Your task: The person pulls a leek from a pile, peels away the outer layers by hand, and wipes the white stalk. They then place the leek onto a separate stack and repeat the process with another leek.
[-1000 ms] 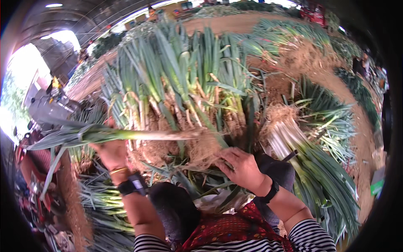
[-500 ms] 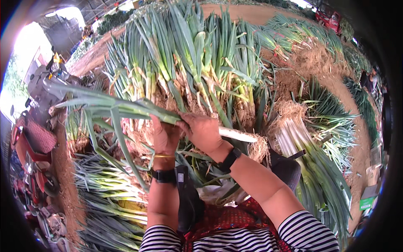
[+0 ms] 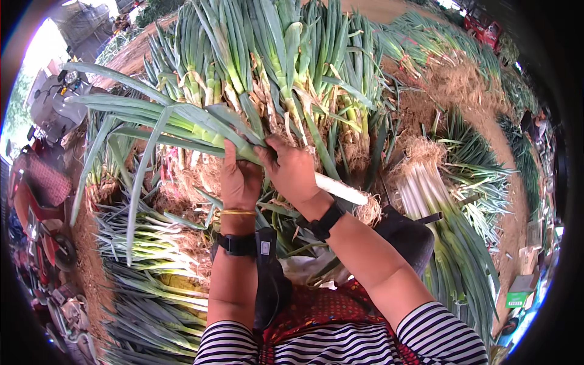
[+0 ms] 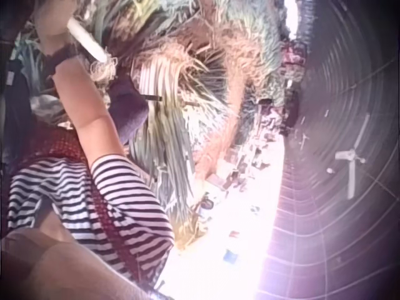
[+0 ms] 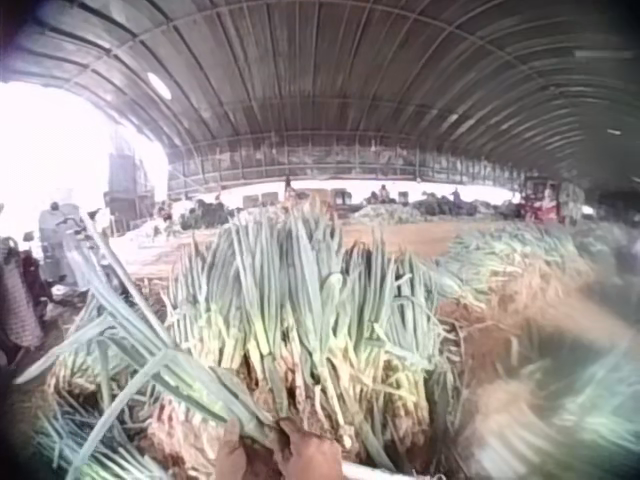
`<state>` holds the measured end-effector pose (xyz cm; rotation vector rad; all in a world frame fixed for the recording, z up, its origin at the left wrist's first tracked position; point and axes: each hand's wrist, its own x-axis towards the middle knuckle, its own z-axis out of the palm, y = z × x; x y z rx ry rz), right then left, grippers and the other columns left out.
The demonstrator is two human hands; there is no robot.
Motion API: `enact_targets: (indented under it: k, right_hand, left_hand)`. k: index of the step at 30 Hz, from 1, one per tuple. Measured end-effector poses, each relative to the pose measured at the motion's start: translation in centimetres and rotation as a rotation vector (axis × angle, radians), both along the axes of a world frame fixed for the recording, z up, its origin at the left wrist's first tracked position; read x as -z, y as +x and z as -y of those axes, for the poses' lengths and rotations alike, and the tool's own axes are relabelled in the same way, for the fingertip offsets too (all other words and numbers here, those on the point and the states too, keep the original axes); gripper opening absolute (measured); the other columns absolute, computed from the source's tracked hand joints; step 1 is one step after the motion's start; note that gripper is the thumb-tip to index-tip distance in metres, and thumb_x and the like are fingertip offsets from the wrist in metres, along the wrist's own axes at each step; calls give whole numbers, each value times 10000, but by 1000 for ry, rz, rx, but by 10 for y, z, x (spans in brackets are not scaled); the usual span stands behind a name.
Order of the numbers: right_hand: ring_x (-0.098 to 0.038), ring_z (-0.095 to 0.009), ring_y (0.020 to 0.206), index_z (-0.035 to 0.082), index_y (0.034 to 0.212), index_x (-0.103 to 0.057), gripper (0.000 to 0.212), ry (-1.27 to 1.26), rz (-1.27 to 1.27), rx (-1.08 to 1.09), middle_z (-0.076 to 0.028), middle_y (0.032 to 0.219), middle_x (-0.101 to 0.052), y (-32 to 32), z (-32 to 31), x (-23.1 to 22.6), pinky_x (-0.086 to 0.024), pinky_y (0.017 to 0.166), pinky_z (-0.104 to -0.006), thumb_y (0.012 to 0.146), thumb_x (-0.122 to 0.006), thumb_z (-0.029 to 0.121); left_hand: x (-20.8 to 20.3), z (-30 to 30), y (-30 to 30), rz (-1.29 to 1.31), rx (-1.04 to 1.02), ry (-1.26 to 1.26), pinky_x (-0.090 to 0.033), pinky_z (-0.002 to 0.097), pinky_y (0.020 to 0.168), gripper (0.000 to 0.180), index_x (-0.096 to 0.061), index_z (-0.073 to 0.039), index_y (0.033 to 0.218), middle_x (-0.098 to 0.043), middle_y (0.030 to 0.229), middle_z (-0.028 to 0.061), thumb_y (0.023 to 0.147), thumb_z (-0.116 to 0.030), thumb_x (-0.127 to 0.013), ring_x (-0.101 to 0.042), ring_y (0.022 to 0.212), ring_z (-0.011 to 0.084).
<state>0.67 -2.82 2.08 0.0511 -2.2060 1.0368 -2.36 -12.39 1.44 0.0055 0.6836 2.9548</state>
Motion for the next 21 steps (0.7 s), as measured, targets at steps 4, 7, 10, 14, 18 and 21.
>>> enact_targets:
  k: [4,7,10,14,18,21]
  right_hand:
    - [-482,-147,511,18,880,-552,204,-886,65,-201,-58,651,-563,-14,-23,2,-430,493,-294,889,-541,222]
    - [-443,-109,540,20,870,-520,200,-1452,263,-442,-4,656,-491,17,-42,-28,-390,511,-245,910,-509,216]
    - [-516,-152,610,43,907,-492,147,-1021,468,-285,-42,707,-531,55,-72,-20,-449,589,-276,898,-525,186]
    - [-581,-346,725,27,990,-499,221,105,500,-159,-211,935,-558,109,-123,56,-458,593,-411,811,-579,131]
    - [-591,-368,799,97,962,-582,254,418,1105,-277,-160,857,-619,166,-188,129,-467,673,-467,840,-517,310]
    - [-595,-341,862,105,1022,-600,299,860,1387,-304,-161,937,-620,170,-197,111,-477,733,-433,830,-512,316]
  left_hand:
    - [-1,4,-2,-133,32,52,-457,299,749,328,-483,-38,979,-523,896,56,882,-345,-550,-506,804,165]
    - [-9,28,-7,-152,-57,116,-440,270,680,313,-476,-41,988,-494,846,42,872,-313,-577,-472,734,146]
    - [-12,45,-12,-142,-152,143,-410,239,612,278,-466,-43,976,-455,809,27,865,-261,-600,-430,675,117]
    - [-3,80,-25,-113,-275,-163,-388,215,569,252,-463,-42,970,-436,795,21,861,-217,-608,-414,648,93]
    - [-26,88,-24,-52,-312,-253,-406,236,549,314,-485,-93,961,-493,793,14,861,-374,-582,-460,623,113]
    - [-25,94,-23,-13,-408,-326,-412,246,552,389,-493,-99,1050,-502,801,11,852,-423,-576,-465,629,113]
